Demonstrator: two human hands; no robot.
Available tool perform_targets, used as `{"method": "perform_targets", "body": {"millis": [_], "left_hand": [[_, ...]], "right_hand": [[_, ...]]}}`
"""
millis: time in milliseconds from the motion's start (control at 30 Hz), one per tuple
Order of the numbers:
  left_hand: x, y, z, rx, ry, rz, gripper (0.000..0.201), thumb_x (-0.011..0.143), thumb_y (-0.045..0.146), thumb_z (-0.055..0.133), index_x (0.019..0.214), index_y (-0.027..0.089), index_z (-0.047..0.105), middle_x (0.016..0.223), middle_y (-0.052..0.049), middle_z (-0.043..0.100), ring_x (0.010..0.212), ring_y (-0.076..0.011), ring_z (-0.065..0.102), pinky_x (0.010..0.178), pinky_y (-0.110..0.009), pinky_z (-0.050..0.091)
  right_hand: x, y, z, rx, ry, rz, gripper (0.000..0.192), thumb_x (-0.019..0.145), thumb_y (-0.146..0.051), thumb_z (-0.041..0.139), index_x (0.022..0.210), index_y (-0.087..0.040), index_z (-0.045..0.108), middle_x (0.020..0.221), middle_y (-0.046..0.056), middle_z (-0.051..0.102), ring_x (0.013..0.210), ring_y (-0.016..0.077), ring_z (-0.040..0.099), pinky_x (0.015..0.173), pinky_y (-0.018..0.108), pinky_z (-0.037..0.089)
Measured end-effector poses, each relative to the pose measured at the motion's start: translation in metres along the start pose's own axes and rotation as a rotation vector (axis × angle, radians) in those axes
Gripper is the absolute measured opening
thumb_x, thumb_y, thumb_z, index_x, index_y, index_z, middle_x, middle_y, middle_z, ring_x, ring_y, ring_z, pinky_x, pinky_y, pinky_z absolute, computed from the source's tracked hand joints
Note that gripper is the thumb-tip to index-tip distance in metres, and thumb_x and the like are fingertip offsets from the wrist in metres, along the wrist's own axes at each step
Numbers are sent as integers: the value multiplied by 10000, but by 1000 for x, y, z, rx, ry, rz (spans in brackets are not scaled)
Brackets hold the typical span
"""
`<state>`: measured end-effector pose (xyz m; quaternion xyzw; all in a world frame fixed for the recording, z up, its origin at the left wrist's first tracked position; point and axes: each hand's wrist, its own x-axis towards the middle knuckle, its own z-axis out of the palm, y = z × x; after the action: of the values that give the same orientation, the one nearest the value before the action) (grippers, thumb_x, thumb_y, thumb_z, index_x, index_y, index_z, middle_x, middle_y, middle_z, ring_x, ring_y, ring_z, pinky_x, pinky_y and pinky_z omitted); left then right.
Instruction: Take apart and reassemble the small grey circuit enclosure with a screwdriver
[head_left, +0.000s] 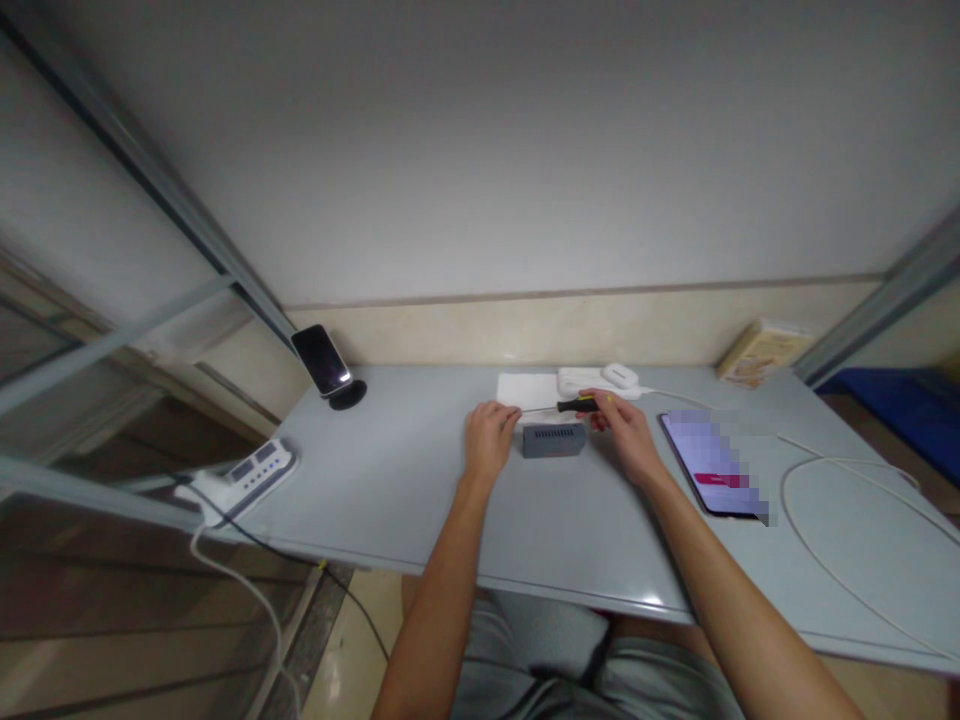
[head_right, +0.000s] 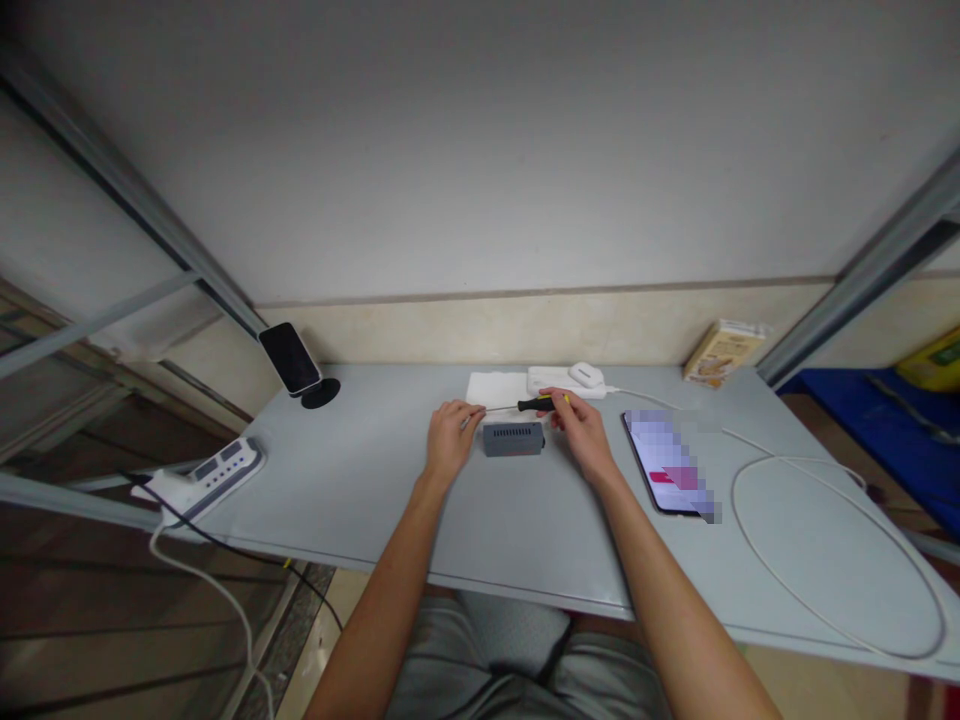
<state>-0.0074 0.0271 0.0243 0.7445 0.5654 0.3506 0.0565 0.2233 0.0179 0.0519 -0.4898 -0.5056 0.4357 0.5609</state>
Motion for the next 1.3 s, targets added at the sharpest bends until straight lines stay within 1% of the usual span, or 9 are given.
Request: {"method": "perform_targets", "body": {"millis": [267, 400, 500, 600, 667, 800, 933, 1067, 1300], "left_hand": [[-1, 5, -1, 49, 5, 97, 115, 968, 270, 670, 998, 258, 781, 933, -34, 723, 934, -206, 600, 818, -352, 440], [-1, 3, -1, -16, 43, 125, 180, 934, 285, 716, 1108, 268, 761, 997, -42, 709, 975, -212, 599, 853, -354, 471], [1, 1, 0, -94, 111, 84, 268, 909, 285, 746, 1176, 258, 741, 1017, -54, 692, 994, -218, 603, 895, -359, 497], [2, 3, 0, -214, 187, 33, 186, 977, 282, 648, 1123, 237, 754, 978, -59, 686, 980, -207, 615, 921, -356, 505], [2, 8, -2, -304, 216, 27, 217, 1020, 295, 561, 1093, 227, 753, 976, -63, 686, 976, -195, 624, 913, -344, 511], [-1, 22, -8, -421, 170, 125, 276, 1041, 308, 480, 1080, 212, 735, 999, -77, 686, 985, -192, 631, 894, -338, 526], [-7, 34, -11, -380, 80, 218, 251, 1013, 296, 502, 1107, 219, 722, 1034, -90, 670, 1031, -214, 616, 951, -373, 515], [-10, 39, -10, -360, 26, 282, 236, 975, 277, 550, 1139, 214, 706, 1061, -97, 663, 1051, -224, 608, 966, -384, 515], [-12, 45, -8, -307, 25, 351, 241, 956, 287, 567, 1140, 205, 699, 1092, -96, 687, 1041, -226, 617, 945, -396, 507]], "right_hand": [[0, -10, -2, -176, 83, -94, 532, 864, -670, 573, 969, -187, 771, 684, 21, 656, 614, 159, 513, 601, 291, 400], [-3, -24, -6, -263, 118, -166, 523, 879, -658, 562, 955, -182, 764, 608, -2, 573, 591, 158, 508, 580, 287, 395], [-6, -37, -19, -314, 178, -237, 480, 886, -633, 576, 937, -192, 759, 636, -1, 589, 600, 156, 532, 598, 287, 421], [-11, -51, -39, -350, 271, -268, 428, 906, -598, 567, 887, -212, 750, 596, -10, 571, 582, 157, 540, 575, 280, 421], [-16, -60, -51, -366, 332, -277, 399, 913, -570, 564, 832, -219, 734, 588, -9, 576, 567, 157, 549, 562, 278, 430], [-23, -69, -62, -398, 346, -286, 391, 900, -570, 577, 796, -224, 725, 564, -10, 565, 552, 162, 555, 556, 288, 440], [-25, -65, -60, -379, 339, -246, 406, 865, -604, 608, 827, -222, 739, 584, -7, 579, 549, 155, 532, 537, 283, 414], [-24, -61, -56, -359, 330, -213, 441, 844, -649, 621, 826, -226, 743, 599, -2, 590, 555, 155, 535, 539, 285, 426], [-22, -62, -55, -380, 293, -246, 487, 860, -693, 594, 850, -232, 748, 590, -8, 568, 536, 147, 499, 503, 275, 388]]}}
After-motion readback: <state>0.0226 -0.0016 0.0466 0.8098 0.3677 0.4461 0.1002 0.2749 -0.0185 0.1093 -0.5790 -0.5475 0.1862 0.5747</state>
